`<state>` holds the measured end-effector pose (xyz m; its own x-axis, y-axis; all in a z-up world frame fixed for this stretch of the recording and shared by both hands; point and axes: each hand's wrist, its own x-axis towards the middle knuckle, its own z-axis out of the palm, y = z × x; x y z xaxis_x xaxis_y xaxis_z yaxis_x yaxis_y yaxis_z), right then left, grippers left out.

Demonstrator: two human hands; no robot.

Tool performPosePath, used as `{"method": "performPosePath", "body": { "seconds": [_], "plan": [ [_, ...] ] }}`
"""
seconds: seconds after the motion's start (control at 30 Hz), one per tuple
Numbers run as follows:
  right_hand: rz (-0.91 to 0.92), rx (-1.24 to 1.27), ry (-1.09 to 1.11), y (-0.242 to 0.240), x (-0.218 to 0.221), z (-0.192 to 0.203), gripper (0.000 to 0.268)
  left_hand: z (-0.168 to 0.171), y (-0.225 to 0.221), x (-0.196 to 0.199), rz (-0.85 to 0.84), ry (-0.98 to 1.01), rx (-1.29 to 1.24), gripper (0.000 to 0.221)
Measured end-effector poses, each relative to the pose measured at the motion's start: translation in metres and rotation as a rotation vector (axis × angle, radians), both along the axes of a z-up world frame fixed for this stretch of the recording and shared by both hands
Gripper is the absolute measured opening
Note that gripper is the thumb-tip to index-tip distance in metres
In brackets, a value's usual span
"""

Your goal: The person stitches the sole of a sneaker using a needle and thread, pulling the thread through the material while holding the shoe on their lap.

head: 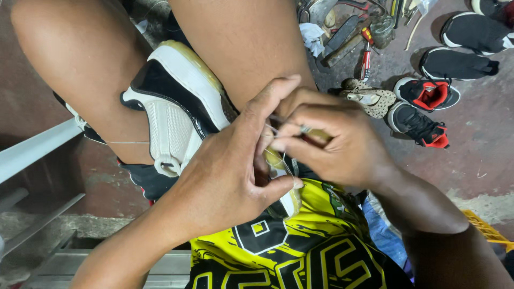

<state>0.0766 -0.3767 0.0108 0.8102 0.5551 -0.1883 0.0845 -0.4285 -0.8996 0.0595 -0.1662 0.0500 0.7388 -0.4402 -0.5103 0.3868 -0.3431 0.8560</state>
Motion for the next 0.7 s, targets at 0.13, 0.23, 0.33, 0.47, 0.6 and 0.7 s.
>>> {"method": "performPosePath", "body": {
  "seconds": [0.13, 0.23, 0.33, 0.47, 0.6, 0.7],
  "plan": [
    [-0.020, -0.143, -0.151, -0.036, 0.015, -0.008, 0.014, 0.002, -0.001, 0.002, -0.054, -0.042, 0.039, 0.108],
    [-0.004, -0.245, -0.380, -0.083, 0.023, -0.028, 0.015, 0.000, -0.003, 0.004, -0.087, -0.165, 0.004, 0.104],
    [-0.284, -0.668, -0.371, -0.147, 0.023, -0.048, 0.012, 0.000, -0.002, 0.006, -0.108, -0.167, -0.020, 0.101],
    [-0.426, -0.650, -0.288, -0.196, 0.027, -0.068, 0.021, 0.003, -0.004, 0.006, -0.118, -0.111, 0.028, 0.103],
    [-0.501, 0.087, 0.163, -0.161, -0.018, -0.049, 0.024, 0.004, -0.004, 0.008, -0.101, -0.154, 0.038, 0.104],
    [-0.053, -0.240, -0.034, -0.110, -0.054, -0.024, 0.019, 0.006, -0.009, 0.011, -0.057, -0.142, 0.027, 0.105]
  ]
}}
